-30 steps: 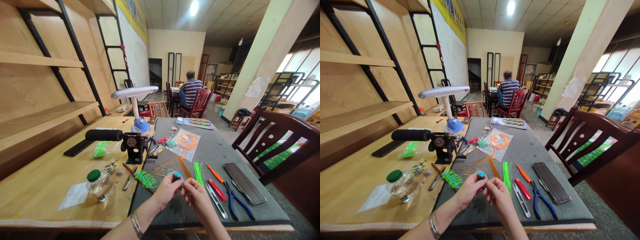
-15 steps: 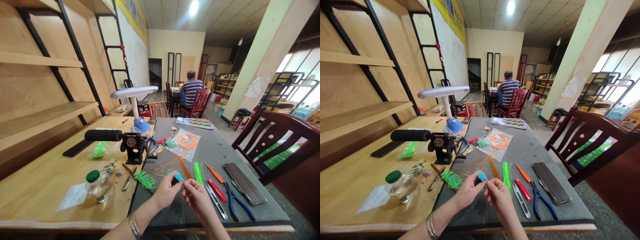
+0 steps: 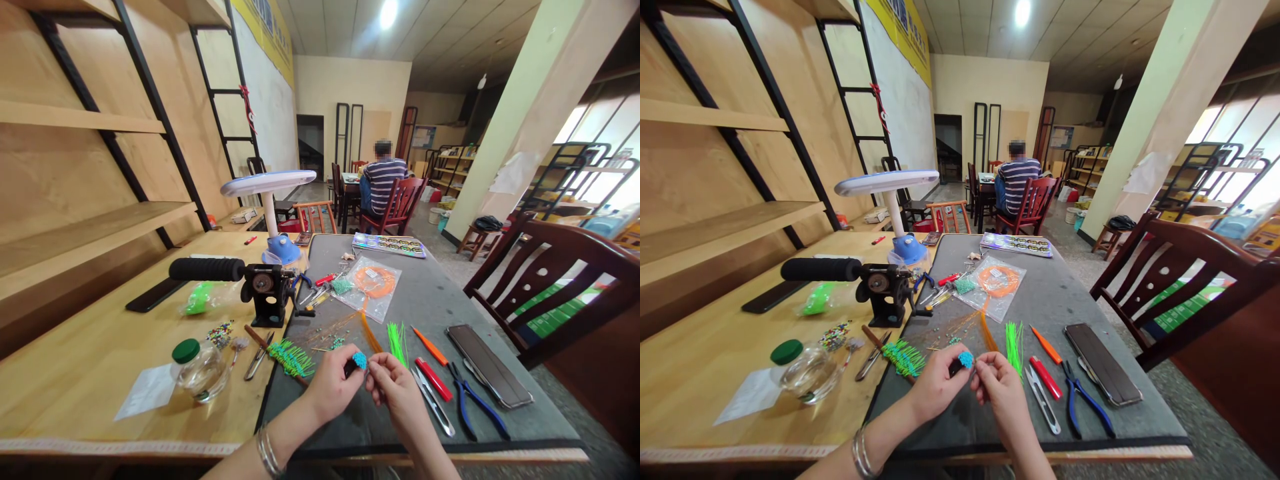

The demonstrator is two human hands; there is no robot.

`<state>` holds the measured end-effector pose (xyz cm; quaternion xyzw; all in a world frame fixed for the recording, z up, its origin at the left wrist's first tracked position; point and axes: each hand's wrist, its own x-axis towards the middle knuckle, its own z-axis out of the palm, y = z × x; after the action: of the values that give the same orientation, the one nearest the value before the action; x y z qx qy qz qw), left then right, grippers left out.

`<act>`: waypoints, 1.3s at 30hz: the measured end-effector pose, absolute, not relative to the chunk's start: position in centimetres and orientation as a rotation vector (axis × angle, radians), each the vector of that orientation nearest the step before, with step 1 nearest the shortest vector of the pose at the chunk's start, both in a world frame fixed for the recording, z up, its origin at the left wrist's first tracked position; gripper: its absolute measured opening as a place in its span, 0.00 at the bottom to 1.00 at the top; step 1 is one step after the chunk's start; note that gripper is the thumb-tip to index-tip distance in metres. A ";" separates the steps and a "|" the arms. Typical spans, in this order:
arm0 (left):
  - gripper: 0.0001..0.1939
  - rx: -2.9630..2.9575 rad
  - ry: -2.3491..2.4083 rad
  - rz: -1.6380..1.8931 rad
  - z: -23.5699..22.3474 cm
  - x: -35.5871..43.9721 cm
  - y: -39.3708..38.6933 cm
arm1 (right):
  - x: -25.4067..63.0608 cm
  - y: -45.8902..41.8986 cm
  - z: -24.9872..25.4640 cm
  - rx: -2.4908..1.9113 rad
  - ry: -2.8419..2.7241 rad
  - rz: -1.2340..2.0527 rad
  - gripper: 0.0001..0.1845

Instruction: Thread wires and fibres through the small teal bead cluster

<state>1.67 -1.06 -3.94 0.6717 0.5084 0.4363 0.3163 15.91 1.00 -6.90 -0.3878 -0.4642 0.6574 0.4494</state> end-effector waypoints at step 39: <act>0.10 1.289 1.169 1.411 -5.3 1.2 0.3 | 14.9 0.4 -7.1 -1.112 -1.451 1.499 0.22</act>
<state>1.23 0.29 -5.28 0.5178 0.4696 0.5670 0.4358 14.86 0.43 -7.15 -0.4352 -0.5681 0.5868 0.3789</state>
